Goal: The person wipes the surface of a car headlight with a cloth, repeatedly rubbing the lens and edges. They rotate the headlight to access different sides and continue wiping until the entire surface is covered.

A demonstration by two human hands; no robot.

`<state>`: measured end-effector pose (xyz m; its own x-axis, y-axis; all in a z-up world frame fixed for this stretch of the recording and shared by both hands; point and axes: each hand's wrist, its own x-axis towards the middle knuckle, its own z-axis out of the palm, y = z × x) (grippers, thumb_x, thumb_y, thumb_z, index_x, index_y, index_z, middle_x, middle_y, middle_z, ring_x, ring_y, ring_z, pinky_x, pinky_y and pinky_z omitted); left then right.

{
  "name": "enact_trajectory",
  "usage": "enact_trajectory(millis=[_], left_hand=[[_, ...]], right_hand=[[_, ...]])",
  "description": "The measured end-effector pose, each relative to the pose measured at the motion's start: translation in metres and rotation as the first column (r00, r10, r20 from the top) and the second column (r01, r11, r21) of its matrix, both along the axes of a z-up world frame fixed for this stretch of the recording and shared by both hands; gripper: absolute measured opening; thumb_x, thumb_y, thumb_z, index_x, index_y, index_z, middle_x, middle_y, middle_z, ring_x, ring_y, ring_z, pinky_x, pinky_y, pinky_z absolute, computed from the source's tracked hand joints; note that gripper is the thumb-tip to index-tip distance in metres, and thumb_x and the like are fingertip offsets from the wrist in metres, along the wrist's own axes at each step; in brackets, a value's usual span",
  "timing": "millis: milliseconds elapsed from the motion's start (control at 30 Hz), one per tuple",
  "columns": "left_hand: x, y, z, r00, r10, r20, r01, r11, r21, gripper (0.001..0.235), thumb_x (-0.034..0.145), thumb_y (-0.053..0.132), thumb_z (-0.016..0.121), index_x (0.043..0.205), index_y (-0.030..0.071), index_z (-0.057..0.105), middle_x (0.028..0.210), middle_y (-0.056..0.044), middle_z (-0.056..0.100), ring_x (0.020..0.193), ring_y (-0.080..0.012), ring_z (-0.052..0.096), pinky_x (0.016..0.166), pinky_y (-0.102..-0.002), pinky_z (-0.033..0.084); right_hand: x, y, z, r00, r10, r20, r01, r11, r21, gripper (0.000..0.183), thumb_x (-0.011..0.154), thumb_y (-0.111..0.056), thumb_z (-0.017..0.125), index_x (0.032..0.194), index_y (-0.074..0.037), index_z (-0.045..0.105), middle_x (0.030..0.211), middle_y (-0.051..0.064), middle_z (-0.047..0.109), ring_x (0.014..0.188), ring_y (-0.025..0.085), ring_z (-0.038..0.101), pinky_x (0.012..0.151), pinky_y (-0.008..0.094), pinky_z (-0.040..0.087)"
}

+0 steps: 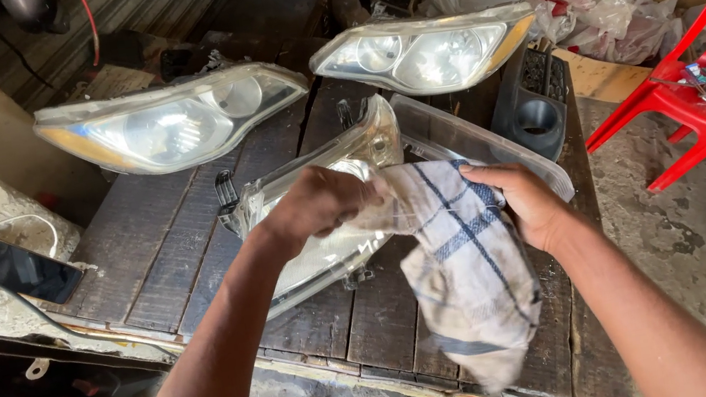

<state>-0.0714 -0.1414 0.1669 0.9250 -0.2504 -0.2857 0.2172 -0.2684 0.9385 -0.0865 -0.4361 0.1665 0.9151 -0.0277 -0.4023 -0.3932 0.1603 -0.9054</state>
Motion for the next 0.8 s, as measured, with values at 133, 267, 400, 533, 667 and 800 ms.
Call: enact_trajectory(millis=[133, 267, 400, 533, 667, 800], left_hand=[[-0.038, -0.006, 0.03, 0.938, -0.336, 0.084, 0.302, 0.911, 0.282, 0.033, 0.08, 0.039, 0.086, 0.095, 0.009, 0.082, 0.085, -0.013, 0.074, 0.083, -0.0271, 0.066, 0.081, -0.038, 0.052], [-0.057, -0.004, 0.063, 0.9, -0.436, 0.021, 0.418, 0.874, 0.248, 0.023, 0.085, 0.028, 0.079, 0.094, 0.007, 0.08, 0.1, -0.014, 0.071, 0.101, -0.0316, 0.061, 0.095, -0.048, 0.044], [-0.065, 0.01, 0.056, 0.85, -0.503, -0.159, 0.523, 0.77, 0.364, 0.014, 0.088, 0.015, 0.073, 0.095, 0.003, 0.076, 0.126, -0.019, 0.069, 0.132, -0.0422, 0.059, 0.12, -0.065, 0.032], [-0.057, -0.003, 0.035, 0.832, -0.53, -0.16, 0.543, 0.723, 0.427, 0.041, 0.097, 0.032, 0.069, 0.118, -0.003, 0.072, 0.129, -0.027, 0.068, 0.131, -0.0446, 0.059, 0.116, -0.063, 0.039], [-0.041, -0.047, 0.006, 0.99, -0.138, 0.039, 0.137, 0.99, 0.034, 0.062, 0.095, 0.05, 0.066, 0.127, -0.002, 0.067, 0.131, -0.028, 0.066, 0.13, -0.0452, 0.059, 0.104, -0.056, 0.053], [-0.053, -0.079, 0.029, 0.989, -0.049, -0.138, 0.002, 0.946, -0.325, 0.096, 0.075, 0.065, 0.077, 0.141, -0.001, 0.058, 0.127, -0.028, 0.066, 0.125, -0.043, 0.063, 0.092, -0.053, 0.058]], right_hand=[[0.003, -0.006, 0.002, 0.996, -0.063, 0.068, 0.07, 0.992, -0.106, 0.02, 0.081, -0.019, 0.082, 0.09, -0.002, 0.076, 0.082, 0.016, 0.075, 0.079, 0.028, 0.076, 0.078, 0.042, 0.061], [0.011, -0.022, -0.005, 0.948, -0.294, 0.126, 0.316, 0.918, -0.238, 0.033, 0.081, -0.023, 0.085, 0.101, 0.0, 0.074, 0.092, 0.017, 0.072, 0.088, 0.028, 0.072, 0.083, 0.045, 0.06], [0.024, -0.061, -0.012, 0.833, -0.545, 0.101, 0.552, 0.799, -0.238, 0.047, 0.09, -0.036, 0.078, 0.121, -0.003, 0.066, 0.107, 0.018, 0.072, 0.1, 0.03, 0.074, 0.086, 0.045, 0.064], [0.032, -0.064, -0.007, 0.834, -0.55, 0.031, 0.546, 0.818, -0.182, 0.05, 0.085, -0.034, 0.084, 0.119, -0.001, 0.068, 0.107, 0.015, 0.074, 0.101, 0.029, 0.075, 0.085, 0.043, 0.064], [0.014, -0.02, 0.024, 0.925, -0.378, -0.035, 0.376, 0.903, 0.207, 0.026, 0.092, -0.034, 0.074, 0.111, -0.016, 0.072, 0.11, 0.005, 0.075, 0.105, 0.021, 0.074, 0.1, 0.04, 0.06], [0.007, 0.01, 0.031, 0.954, -0.299, -0.014, 0.29, 0.915, 0.281, 0.032, 0.089, -0.036, 0.077, 0.111, -0.012, 0.072, 0.109, 0.006, 0.075, 0.103, 0.024, 0.074, 0.098, 0.044, 0.06]])
